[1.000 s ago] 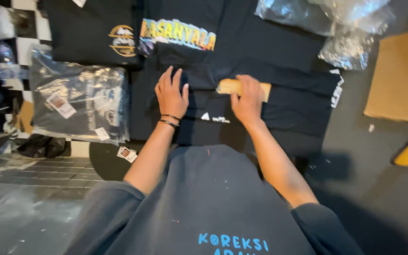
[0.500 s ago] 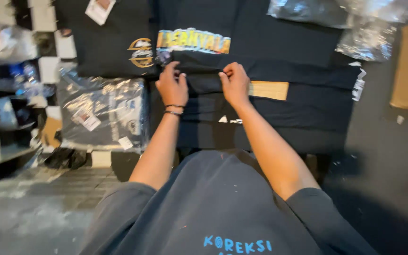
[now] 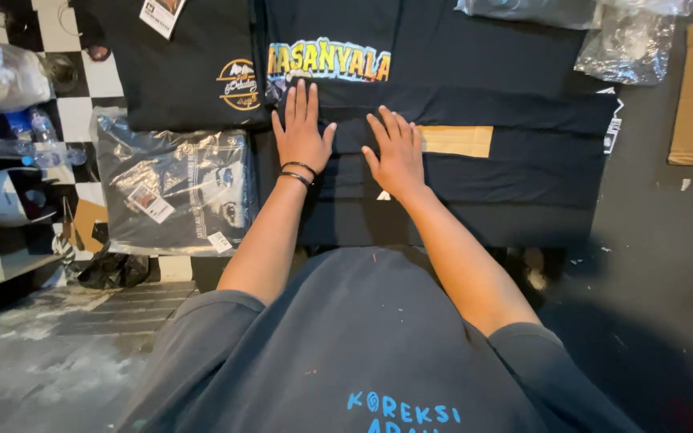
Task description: Folding a t-shirt using a cardboard template and placing it into a plastic bag
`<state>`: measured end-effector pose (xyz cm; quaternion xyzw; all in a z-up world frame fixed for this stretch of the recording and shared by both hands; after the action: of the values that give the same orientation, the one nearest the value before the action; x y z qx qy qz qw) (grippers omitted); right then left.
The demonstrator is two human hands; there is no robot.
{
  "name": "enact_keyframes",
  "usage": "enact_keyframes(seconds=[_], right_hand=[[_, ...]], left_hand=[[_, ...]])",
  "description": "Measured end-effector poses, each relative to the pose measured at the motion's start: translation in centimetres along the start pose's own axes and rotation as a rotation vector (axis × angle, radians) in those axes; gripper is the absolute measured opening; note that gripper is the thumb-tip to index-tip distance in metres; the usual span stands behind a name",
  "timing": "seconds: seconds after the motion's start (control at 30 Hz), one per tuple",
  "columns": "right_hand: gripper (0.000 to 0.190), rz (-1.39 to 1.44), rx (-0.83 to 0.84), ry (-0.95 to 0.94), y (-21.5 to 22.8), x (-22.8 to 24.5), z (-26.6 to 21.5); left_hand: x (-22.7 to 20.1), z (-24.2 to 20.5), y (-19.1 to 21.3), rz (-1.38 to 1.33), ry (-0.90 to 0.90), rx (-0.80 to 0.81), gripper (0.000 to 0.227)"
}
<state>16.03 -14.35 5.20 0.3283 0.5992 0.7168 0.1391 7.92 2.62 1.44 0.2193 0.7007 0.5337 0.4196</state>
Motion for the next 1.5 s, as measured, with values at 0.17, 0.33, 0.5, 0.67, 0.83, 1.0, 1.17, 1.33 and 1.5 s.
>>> enact_keyframes(seconds=[0.17,0.33,0.5,0.67,0.83,1.0,1.17,1.33,1.5], right_hand=[[0.071,-0.034,0.058,0.022,-1.7,-2.0,-1.3],[0.074,-0.074,-0.034,-0.013,-0.1,-8.1,-3.9],[0.069,-0.07,-0.179,-0.234,2.6,-17.5,-9.6],[0.081,-0.122,-0.347,-0.508,5.5,-27.8,-18.5],[0.09,-0.092,-0.399,-1.028,3.9,-37.3,-26.9],[0.059,-0.002,-0.564,-1.137,2.3,-42.6,-28.3],[0.052,0.247,-0.56,-1.192,0.3,-44.5,-28.4],[0.038,0.376,-0.533,-1.096,3.9,-43.2,-26.4],[0.04,0.554,-0.432,-1.23,4.2,-44.0,-26.5]], left_hand=[[0.2,0.4,-1.2,0.082,0.023,0.003,0.088],[-3.0,-0.9,0.6,0.117,0.041,-0.078,0.084],[-4.0,-2.9,-2.9,0.018,-0.161,-0.153,0.06],[-7.4,-2.2,-3.0,0.007,-0.071,-0.221,0.063],[-19.4,-0.8,-4.6,-0.097,-0.267,-0.373,0.057],[-35.5,0.9,-16.0,-0.108,-0.563,-0.046,0.042],[-46.5,4.0,-23.3,-0.087,-0.482,0.238,0.056],[-52.4,7.9,-23.9,-0.128,-0.32,0.411,0.053],[-53.3,9.8,-24.9,-0.16,-0.311,0.29,0.027]])
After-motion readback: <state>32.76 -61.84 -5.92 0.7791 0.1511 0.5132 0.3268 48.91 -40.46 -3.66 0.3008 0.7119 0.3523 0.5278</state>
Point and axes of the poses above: each hand's wrist, its own z-axis towards the middle knuckle, its own y-axis out of the back of the hand, x = y × z, the point moved 5 cm from there along z, towards the middle knuckle, and after that the axes turned 5 degrees about -x, right-handed, at the moved point
